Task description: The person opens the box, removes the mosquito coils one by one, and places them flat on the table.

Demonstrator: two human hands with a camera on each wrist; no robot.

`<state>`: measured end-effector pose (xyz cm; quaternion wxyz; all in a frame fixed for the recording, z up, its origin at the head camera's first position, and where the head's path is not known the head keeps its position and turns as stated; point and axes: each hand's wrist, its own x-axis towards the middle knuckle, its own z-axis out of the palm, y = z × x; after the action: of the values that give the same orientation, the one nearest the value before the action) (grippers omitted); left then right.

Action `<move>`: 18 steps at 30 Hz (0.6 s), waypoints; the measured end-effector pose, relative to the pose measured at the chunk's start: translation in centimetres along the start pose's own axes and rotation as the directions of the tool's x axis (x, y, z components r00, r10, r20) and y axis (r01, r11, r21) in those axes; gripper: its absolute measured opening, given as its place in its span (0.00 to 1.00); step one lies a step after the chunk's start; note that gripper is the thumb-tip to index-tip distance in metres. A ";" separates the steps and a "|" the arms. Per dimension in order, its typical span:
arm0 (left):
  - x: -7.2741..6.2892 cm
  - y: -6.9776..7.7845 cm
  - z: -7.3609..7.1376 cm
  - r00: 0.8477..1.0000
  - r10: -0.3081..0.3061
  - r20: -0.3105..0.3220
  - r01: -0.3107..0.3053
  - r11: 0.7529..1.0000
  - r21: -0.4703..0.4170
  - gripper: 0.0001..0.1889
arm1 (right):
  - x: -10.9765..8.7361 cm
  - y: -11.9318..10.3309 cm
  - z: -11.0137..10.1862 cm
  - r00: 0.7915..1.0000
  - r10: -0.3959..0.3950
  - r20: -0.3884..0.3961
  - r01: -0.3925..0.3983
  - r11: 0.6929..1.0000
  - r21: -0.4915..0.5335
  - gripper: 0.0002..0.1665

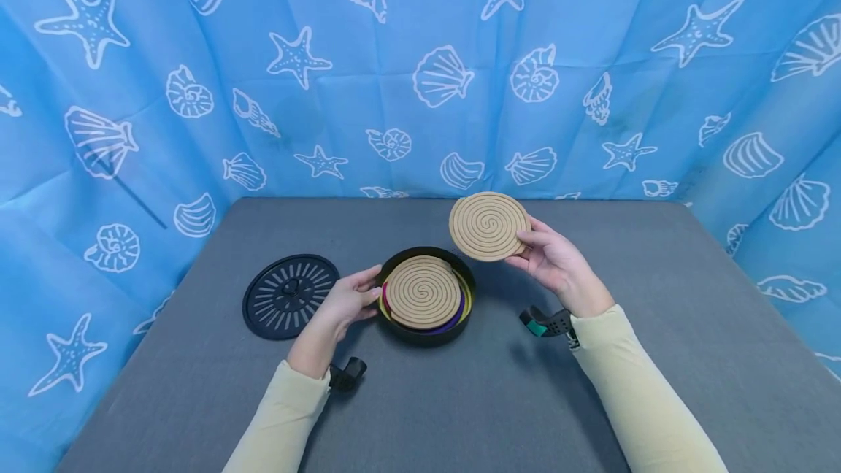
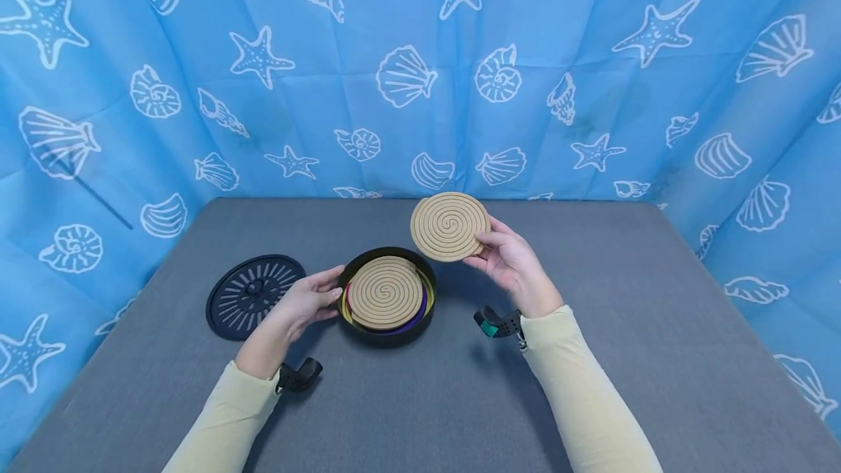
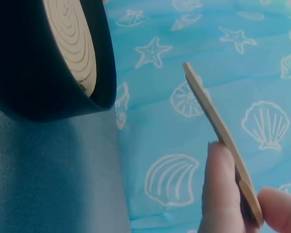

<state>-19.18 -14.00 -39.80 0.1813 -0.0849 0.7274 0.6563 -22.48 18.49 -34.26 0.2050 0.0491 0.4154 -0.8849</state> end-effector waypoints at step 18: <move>0.0 -0.1 0.2 1.000 0.008 -0.008 -0.008 1.000 0.007 0.26 | 3.2 0.3 -2.8 0.983 0.035 -0.183 -0.016 0.994 0.106 0.37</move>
<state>-19.15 -13.83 -39.96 0.1761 -0.0842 0.7307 0.6542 -25.46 19.42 -37.13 0.1741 0.1467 0.3852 -0.8943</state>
